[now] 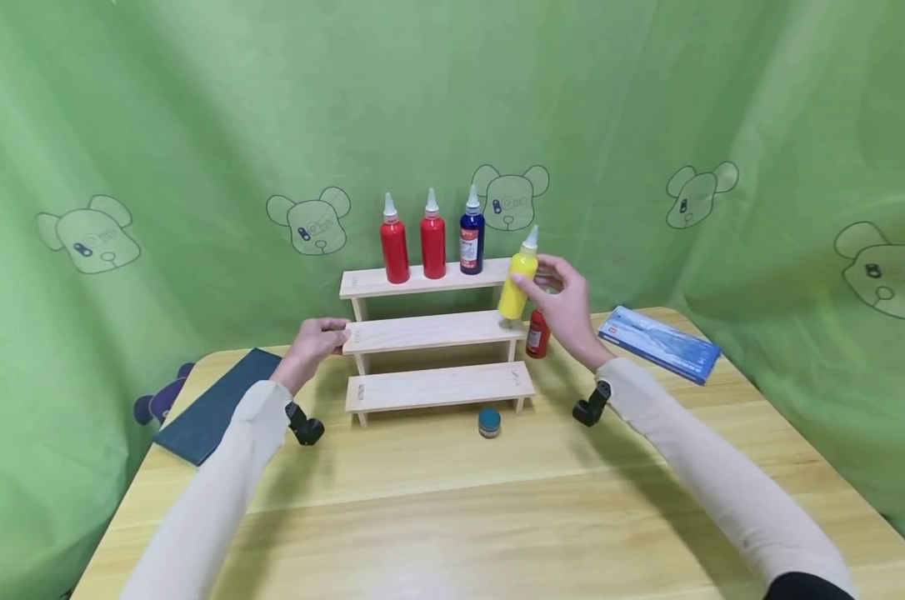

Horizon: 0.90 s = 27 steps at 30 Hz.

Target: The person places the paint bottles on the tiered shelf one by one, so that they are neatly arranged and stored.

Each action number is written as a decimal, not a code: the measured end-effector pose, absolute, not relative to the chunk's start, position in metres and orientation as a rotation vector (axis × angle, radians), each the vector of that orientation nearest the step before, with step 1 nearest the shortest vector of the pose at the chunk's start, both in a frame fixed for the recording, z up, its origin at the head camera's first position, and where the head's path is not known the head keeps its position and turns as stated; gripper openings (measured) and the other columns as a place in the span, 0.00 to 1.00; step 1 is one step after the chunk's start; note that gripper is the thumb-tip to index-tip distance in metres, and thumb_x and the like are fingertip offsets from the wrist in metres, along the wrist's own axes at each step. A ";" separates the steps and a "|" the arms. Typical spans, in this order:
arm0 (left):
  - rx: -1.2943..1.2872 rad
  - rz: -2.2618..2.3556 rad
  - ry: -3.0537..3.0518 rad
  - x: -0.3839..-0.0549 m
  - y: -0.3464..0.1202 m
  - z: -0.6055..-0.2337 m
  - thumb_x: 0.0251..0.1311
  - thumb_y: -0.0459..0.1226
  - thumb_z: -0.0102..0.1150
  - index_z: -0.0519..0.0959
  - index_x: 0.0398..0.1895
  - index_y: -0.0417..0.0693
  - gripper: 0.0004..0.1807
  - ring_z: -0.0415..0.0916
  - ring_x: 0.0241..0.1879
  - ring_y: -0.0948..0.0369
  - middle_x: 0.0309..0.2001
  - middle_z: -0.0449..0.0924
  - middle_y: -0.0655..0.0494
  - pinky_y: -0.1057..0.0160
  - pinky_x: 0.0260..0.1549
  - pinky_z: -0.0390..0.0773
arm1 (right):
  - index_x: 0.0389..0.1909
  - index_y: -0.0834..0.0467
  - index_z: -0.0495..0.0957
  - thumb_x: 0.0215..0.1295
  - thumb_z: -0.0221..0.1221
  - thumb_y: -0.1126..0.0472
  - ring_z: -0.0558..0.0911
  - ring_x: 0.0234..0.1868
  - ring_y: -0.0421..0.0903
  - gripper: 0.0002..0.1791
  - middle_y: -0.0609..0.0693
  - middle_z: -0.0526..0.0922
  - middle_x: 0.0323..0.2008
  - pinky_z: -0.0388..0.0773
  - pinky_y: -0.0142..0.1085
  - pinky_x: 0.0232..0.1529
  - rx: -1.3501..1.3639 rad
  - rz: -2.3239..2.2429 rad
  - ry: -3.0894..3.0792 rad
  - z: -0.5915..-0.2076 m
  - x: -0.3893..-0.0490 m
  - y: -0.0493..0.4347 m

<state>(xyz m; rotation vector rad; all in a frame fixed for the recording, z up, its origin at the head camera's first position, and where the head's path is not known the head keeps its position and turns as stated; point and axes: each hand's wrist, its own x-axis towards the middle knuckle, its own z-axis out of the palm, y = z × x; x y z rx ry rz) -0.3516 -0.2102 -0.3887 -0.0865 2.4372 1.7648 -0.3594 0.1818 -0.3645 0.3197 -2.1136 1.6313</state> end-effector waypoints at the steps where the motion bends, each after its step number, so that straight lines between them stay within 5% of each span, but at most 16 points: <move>1: -0.086 1.771 2.435 -0.352 -0.210 -0.389 0.75 0.28 0.51 0.69 0.72 0.27 0.25 0.79 0.40 0.62 0.66 0.74 0.29 0.64 0.49 0.84 | 0.65 0.60 0.76 0.68 0.71 0.52 0.81 0.56 0.47 0.30 0.57 0.82 0.60 0.80 0.41 0.64 0.332 1.636 -2.113 -0.363 -0.360 0.178; 4: -0.079 1.778 2.437 -0.353 -0.211 -0.389 0.75 0.28 0.51 0.69 0.72 0.26 0.25 0.80 0.40 0.62 0.66 0.74 0.28 0.69 0.43 0.84 | 0.65 0.61 0.76 0.68 0.71 0.55 0.81 0.56 0.49 0.29 0.59 0.82 0.60 0.81 0.39 0.63 0.378 1.659 -2.097 -0.362 -0.363 0.166; 12: -0.090 1.768 2.423 -0.350 -0.215 -0.390 0.75 0.28 0.51 0.68 0.73 0.27 0.25 0.81 0.42 0.60 0.66 0.74 0.28 0.66 0.47 0.85 | 0.63 0.58 0.79 0.67 0.72 0.52 0.83 0.55 0.50 0.27 0.56 0.84 0.58 0.84 0.39 0.59 0.483 1.685 -2.117 -0.360 -0.365 0.133; 22: -0.118 1.778 2.373 -0.354 -0.214 -0.392 0.77 0.30 0.51 0.68 0.74 0.32 0.25 0.81 0.44 0.59 0.67 0.74 0.31 0.51 0.65 0.80 | 0.66 0.56 0.79 0.68 0.71 0.52 0.83 0.56 0.53 0.28 0.56 0.83 0.59 0.81 0.47 0.64 0.532 1.681 -2.214 -0.365 -0.373 0.107; 27: -0.117 1.777 2.380 -0.354 -0.214 -0.391 0.77 0.30 0.51 0.68 0.74 0.31 0.25 0.81 0.42 0.61 0.66 0.75 0.31 0.57 0.58 0.84 | 0.67 0.55 0.78 0.68 0.71 0.53 0.83 0.57 0.54 0.29 0.56 0.82 0.59 0.82 0.48 0.62 0.567 1.707 -2.257 -0.373 -0.374 0.096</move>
